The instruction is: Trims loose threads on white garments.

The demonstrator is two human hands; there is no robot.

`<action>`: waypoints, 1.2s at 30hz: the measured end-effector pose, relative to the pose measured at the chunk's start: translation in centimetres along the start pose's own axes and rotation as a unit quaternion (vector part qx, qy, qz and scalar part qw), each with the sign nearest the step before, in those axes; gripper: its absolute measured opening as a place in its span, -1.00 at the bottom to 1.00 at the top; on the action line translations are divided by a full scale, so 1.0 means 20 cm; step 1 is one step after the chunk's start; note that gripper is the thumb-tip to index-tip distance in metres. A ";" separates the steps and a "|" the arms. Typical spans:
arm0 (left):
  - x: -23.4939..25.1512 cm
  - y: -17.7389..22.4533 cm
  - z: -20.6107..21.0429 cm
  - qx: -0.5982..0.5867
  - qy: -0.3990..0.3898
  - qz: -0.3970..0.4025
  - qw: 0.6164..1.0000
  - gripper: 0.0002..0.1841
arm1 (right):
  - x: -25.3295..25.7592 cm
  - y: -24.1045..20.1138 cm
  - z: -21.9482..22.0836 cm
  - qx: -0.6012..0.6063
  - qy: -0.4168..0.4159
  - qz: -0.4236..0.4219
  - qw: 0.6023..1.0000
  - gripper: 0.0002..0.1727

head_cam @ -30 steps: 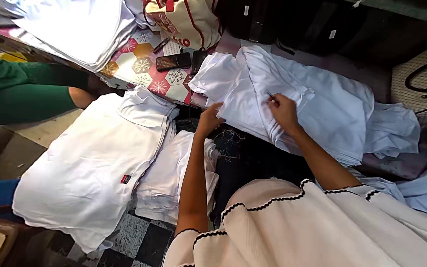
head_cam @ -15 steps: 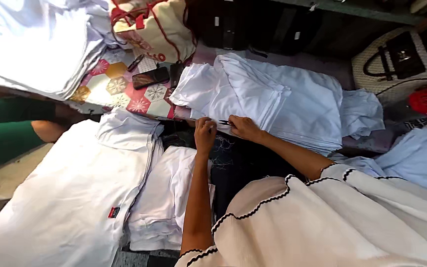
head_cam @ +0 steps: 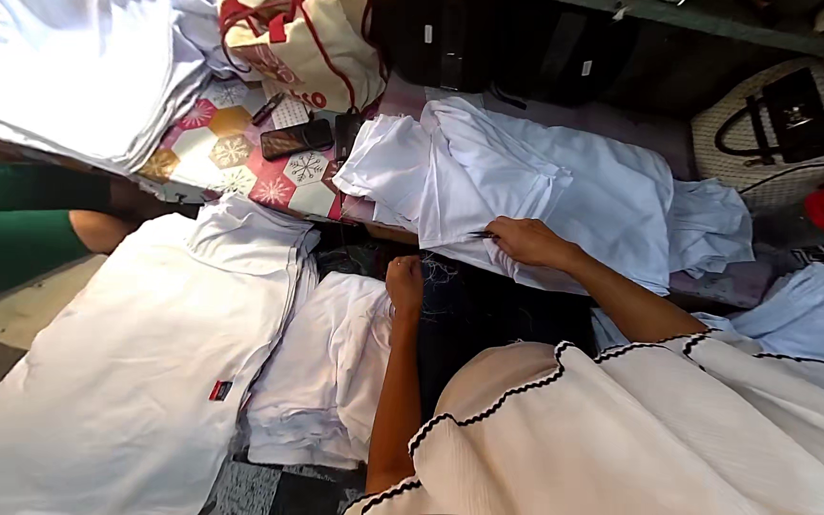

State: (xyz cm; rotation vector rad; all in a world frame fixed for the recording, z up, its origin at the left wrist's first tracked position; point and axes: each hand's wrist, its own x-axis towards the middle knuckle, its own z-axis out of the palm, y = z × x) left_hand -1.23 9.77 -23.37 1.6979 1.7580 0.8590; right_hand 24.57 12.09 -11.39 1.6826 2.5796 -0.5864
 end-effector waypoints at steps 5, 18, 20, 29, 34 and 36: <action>0.13 0.29 -0.01 -0.058 0.047 0.110 0.991 -0.59 | 0.06 -0.05 0.00 0.123 0.060 -0.004 0.991 -0.73; -0.05 0.32 -0.03 0.001 -0.170 -0.030 0.985 -0.75 | 0.05 -0.01 0.05 0.109 0.109 -0.030 0.988 -0.65; -0.01 0.36 0.06 -0.037 -0.028 0.023 0.999 -0.68 | 0.06 -0.01 0.08 0.074 0.153 -0.064 0.983 -0.64; -0.03 0.39 0.10 -0.020 -0.028 -0.033 0.999 -0.71 | 0.10 0.06 0.21 0.008 0.205 -0.133 0.970 -0.66; 0.03 0.31 0.28 -0.033 0.084 0.057 0.994 -0.83 | 0.11 0.04 0.22 -0.008 0.229 -0.144 0.963 -0.74; 0.04 0.27 0.29 -0.078 0.104 0.077 0.989 -0.89 | 0.10 0.05 0.23 -0.014 0.235 -0.153 0.960 -0.75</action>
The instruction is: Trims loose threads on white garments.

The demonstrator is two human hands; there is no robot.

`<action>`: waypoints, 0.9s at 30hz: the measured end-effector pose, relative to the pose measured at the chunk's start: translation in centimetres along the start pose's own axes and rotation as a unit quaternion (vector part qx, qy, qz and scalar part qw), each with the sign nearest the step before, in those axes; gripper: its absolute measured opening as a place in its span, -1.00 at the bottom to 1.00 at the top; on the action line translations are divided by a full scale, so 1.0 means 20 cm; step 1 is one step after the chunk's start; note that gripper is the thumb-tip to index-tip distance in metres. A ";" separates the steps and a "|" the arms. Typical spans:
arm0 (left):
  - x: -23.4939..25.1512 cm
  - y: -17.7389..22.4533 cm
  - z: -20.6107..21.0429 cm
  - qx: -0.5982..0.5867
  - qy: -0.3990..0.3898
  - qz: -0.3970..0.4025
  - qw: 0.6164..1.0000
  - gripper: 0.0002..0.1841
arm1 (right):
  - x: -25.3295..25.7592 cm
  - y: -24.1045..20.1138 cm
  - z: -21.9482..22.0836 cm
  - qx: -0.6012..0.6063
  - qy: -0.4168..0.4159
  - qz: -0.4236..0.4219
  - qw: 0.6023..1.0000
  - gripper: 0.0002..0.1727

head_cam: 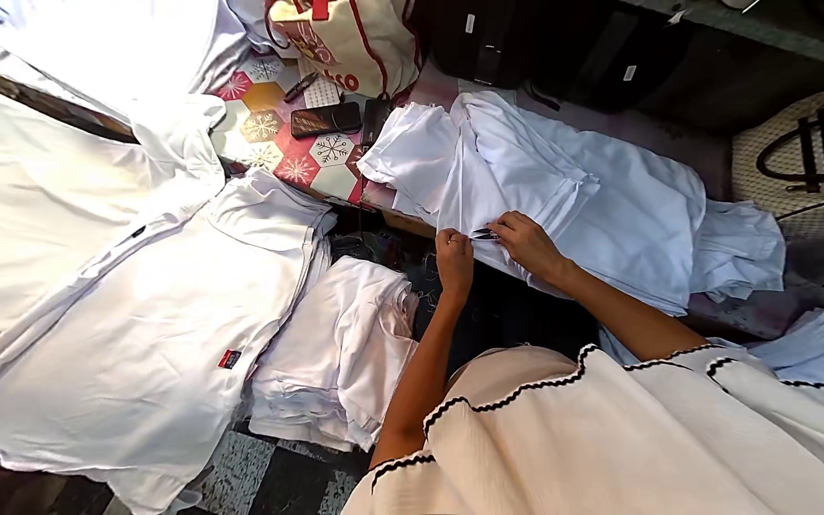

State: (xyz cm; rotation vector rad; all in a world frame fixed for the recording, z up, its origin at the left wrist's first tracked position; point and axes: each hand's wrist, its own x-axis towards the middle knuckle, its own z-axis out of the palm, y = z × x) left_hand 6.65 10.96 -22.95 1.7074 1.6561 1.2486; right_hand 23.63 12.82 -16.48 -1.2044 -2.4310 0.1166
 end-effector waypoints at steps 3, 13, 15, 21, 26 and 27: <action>-0.01 0.01 -0.06 -0.084 -0.012 -0.067 0.994 -0.90 | -0.02 0.00 0.02 0.002 0.006 -0.007 1.000 -0.74; -0.03 0.06 -0.10 -0.213 -0.025 -0.163 0.963 -0.94 | 0.00 -0.08 0.08 0.014 0.027 -0.010 0.999 -0.75; -0.04 0.05 -0.09 -0.216 -0.020 -0.168 0.962 -0.95 | 0.01 -0.09 0.09 0.005 0.032 -0.007 0.999 -0.75; -0.04 0.04 -0.08 -0.217 -0.018 -0.166 0.962 -0.94 | 0.01 -0.10 0.11 -0.019 0.033 -0.008 0.999 -0.78; -0.07 0.01 -0.13 -0.153 -0.110 -0.152 0.970 -0.90 | 0.01 -0.10 0.12 -0.010 0.033 0.012 0.999 -0.79; -0.06 0.00 -0.18 -0.092 -0.212 -0.151 0.961 -0.83 | 0.02 -0.10 0.11 0.004 0.032 0.028 0.999 -0.80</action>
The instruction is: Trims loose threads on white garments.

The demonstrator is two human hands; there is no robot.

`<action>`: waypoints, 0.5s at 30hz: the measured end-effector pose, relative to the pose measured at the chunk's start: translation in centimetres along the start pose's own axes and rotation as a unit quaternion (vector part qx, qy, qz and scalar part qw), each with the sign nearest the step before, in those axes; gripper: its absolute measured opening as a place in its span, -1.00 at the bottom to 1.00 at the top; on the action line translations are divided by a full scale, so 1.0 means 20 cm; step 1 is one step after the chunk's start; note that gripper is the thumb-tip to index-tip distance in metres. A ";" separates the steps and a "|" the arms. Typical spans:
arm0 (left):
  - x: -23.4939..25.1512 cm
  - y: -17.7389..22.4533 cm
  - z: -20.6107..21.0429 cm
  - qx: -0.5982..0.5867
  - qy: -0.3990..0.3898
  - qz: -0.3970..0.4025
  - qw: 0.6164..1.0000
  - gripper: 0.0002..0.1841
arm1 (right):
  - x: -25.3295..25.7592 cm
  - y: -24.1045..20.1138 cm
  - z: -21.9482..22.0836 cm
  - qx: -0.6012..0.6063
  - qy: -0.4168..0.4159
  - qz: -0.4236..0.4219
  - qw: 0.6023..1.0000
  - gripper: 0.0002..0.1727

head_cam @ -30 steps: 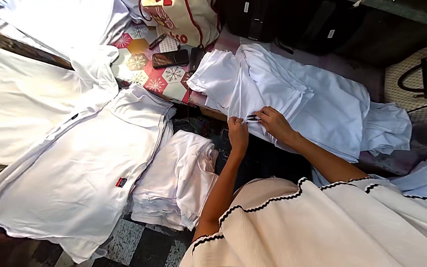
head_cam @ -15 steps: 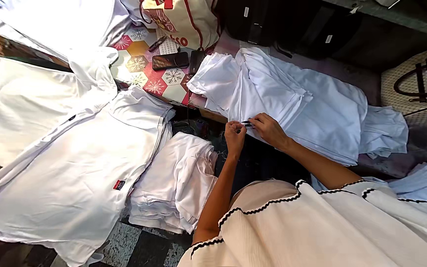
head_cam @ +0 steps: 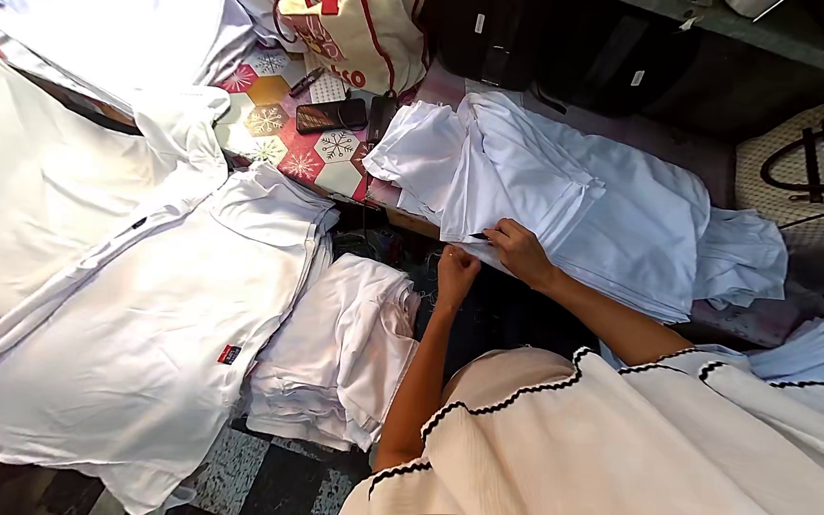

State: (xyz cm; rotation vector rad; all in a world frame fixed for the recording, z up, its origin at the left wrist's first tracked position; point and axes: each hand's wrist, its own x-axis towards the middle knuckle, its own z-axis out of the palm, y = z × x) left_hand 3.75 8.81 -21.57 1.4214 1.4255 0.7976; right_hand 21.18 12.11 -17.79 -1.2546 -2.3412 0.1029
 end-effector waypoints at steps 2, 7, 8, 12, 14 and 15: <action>-0.01 0.03 -0.10 0.115 -0.167 -0.068 0.977 -0.64 | 0.02 0.01 -0.04 0.044 -0.005 0.048 0.998 -0.80; 0.06 0.07 -0.10 0.050 0.072 -0.109 0.990 -0.55 | 0.06 0.01 -0.08 0.116 -0.014 0.114 0.987 -0.76; 0.11 0.05 -0.07 0.040 0.105 -0.098 0.989 -0.54 | 0.07 0.00 -0.08 0.115 -0.013 0.114 0.987 -0.75; 0.18 -0.01 0.03 0.026 0.162 0.011 0.986 -0.72 | 0.06 0.01 -0.08 0.105 -0.021 0.105 0.989 -0.73; 0.11 -0.04 -0.02 0.027 0.140 0.029 0.989 -0.81 | 0.05 0.03 -0.09 0.094 -0.022 0.096 0.991 -0.72; 0.08 -0.06 -0.06 0.039 0.100 0.009 0.994 -0.82 | 0.04 0.04 -0.09 0.090 -0.022 0.095 0.991 -0.72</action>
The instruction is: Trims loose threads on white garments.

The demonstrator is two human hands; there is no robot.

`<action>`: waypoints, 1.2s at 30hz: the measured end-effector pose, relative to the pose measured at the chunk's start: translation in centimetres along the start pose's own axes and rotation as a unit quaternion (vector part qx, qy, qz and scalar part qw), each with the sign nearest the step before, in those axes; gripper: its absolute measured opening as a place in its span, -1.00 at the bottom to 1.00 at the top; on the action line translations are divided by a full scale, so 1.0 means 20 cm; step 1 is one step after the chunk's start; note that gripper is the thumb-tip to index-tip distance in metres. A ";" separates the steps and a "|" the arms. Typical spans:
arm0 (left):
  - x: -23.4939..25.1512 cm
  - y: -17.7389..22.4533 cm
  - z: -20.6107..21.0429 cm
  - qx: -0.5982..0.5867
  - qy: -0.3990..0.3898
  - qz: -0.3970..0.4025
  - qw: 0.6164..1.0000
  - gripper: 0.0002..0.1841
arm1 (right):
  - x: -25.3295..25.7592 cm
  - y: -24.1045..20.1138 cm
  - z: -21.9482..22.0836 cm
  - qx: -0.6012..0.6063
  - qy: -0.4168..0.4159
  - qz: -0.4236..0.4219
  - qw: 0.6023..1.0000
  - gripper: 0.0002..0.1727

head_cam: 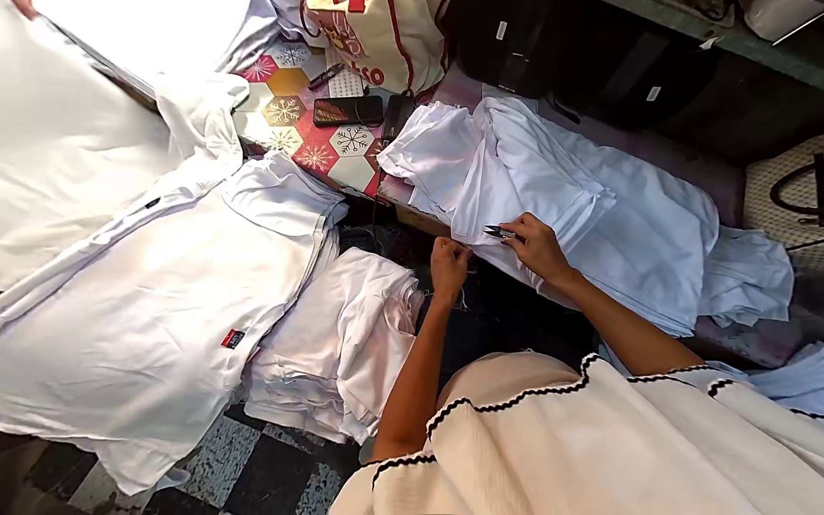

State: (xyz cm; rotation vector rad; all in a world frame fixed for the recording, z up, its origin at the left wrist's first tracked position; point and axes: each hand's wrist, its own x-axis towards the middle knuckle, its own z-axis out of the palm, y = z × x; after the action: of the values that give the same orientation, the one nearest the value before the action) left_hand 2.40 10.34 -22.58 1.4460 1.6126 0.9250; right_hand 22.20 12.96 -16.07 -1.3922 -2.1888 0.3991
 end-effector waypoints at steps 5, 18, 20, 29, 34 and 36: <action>-0.11 0.00 -0.17 0.163 -0.219 -0.135 0.952 -0.66 | 0.01 -0.01 0.00 -0.002 -0.006 -0.003 1.000 -0.71; 0.09 -0.11 0.18 0.158 0.221 0.331 0.904 -0.93 | -0.01 0.00 0.05 -0.049 0.000 -0.041 0.998 -0.73; 0.07 -0.12 0.17 0.076 0.194 0.279 0.937 -0.94 | -0.01 -0.01 0.05 -0.056 -0.002 -0.048 0.997 -0.74; -0.04 -0.02 0.14 -0.150 0.178 0.116 0.966 -0.94 | 0.02 -0.09 0.14 -0.079 0.005 -0.108 0.991 -0.78; -0.04 0.00 0.13 -0.135 0.176 0.113 0.969 -0.96 | 0.04 -0.11 0.17 -0.101 0.025 -0.123 0.987 -0.83; -0.06 -0.01 0.13 -0.118 0.179 0.113 0.970 -0.93 | 0.03 -0.10 0.16 -0.102 0.030 -0.122 0.987 -0.84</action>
State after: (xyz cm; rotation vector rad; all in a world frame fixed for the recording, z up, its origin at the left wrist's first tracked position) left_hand 4.68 9.28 -23.88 1.3680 1.5399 1.5286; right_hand 18.61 12.77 -17.59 -1.1987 -2.3650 0.0448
